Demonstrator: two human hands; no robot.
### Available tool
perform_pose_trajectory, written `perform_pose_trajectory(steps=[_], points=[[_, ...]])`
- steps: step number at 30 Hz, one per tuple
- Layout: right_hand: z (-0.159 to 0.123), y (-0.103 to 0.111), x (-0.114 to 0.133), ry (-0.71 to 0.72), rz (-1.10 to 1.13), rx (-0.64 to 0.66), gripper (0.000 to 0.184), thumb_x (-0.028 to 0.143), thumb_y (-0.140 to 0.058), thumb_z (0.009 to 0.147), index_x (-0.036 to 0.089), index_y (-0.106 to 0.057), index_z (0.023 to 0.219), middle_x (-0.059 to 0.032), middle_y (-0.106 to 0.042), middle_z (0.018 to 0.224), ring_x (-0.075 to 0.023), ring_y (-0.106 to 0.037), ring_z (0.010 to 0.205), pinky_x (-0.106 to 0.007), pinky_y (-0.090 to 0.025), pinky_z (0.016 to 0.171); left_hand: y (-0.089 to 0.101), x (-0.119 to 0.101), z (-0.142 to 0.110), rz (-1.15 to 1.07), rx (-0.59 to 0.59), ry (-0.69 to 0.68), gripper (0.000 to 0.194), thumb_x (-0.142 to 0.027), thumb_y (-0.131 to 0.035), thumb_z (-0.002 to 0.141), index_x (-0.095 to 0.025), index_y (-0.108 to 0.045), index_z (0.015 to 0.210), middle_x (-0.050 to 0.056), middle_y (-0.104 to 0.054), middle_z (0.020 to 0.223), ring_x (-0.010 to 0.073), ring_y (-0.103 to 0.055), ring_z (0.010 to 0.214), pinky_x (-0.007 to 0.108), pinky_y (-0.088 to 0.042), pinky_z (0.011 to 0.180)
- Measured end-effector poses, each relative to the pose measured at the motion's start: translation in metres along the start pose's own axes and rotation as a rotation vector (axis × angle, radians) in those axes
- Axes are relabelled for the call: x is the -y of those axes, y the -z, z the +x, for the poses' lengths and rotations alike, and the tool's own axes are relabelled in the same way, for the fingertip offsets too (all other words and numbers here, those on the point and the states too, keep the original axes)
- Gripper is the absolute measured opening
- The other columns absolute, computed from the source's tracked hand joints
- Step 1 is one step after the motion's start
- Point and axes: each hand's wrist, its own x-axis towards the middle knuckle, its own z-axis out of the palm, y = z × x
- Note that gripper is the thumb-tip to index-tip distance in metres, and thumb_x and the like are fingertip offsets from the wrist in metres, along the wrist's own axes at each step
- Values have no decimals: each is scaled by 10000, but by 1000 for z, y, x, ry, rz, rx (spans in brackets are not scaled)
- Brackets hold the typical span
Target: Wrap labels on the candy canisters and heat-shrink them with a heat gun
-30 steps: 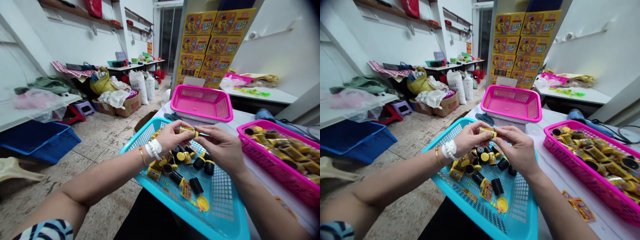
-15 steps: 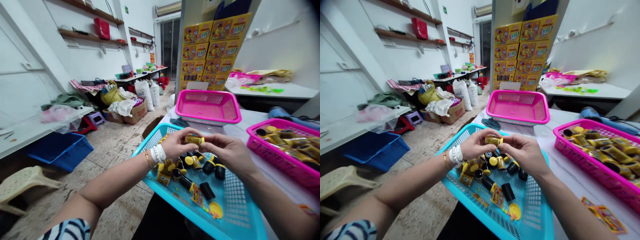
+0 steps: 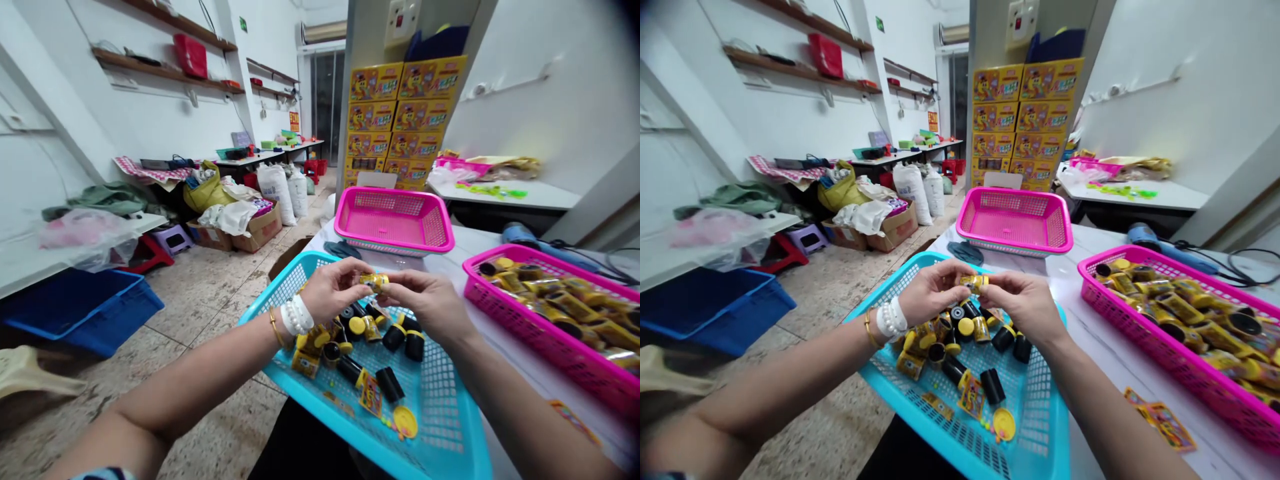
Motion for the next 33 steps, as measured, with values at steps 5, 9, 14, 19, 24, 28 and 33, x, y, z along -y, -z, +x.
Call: perform_pose_trajectory(steps=[5,9,14,19,24,28,33], points=[[1,-1,0,116,-14,-25,344,388,-852,658,198,-791,938,-65,-786,872,-193,-724,728,-373,-617,749,1,-7,-1,-178,25,164,407,-424,-677,849,-152,-596,1140,13,-624,777,104,-575,609,236,-431,575],[-1,-3,-1,20,3,4,311,394,-851,667,189,-795,893,-56,-768,749,-185,-714,657,-342,-615,675,-4,-8,0,-133,-2,25,216,-288,-674,848,-147,-666,1012,34,-656,830,119,-597,722,251,-470,678],[1,-1,-3,-97,157,54,305,409,-849,682,161,-778,845,-55,-756,729,-172,-716,631,-316,-622,667,-5,-8,2,13,32,-104,272,-225,-678,841,-184,-703,1108,64,-693,1000,166,-633,922,294,-486,831],[3,0,-5,-90,165,18,343,435,-841,698,162,-773,894,-55,-751,722,-158,-712,648,-277,-614,657,1,-10,4,-115,2,108,474,-417,-715,818,-159,-624,1205,5,-631,733,128,-607,647,245,-450,591],[4,1,-5,-78,50,52,360,509,-782,749,152,-754,787,-56,-731,681,-160,-700,603,-287,-619,611,0,-3,9,-230,78,234,390,-501,-675,832,-142,-589,704,-25,-536,549,63,-465,454,204,-340,456],[5,2,-6,89,58,141,395,358,-847,707,249,-758,1076,-36,-757,950,-158,-719,765,-287,-634,684,2,3,10,-318,85,388,470,-584,-667,813,-134,-590,698,-25,-538,531,52,-459,401,186,-337,411],[4,0,-10,302,88,149,186,230,-825,737,271,-798,916,-19,-700,933,-152,-711,723,-298,-653,639,5,1,8,-553,189,444,465,-569,-714,788,-115,-640,855,23,-647,648,69,-567,454,170,-398,423]])
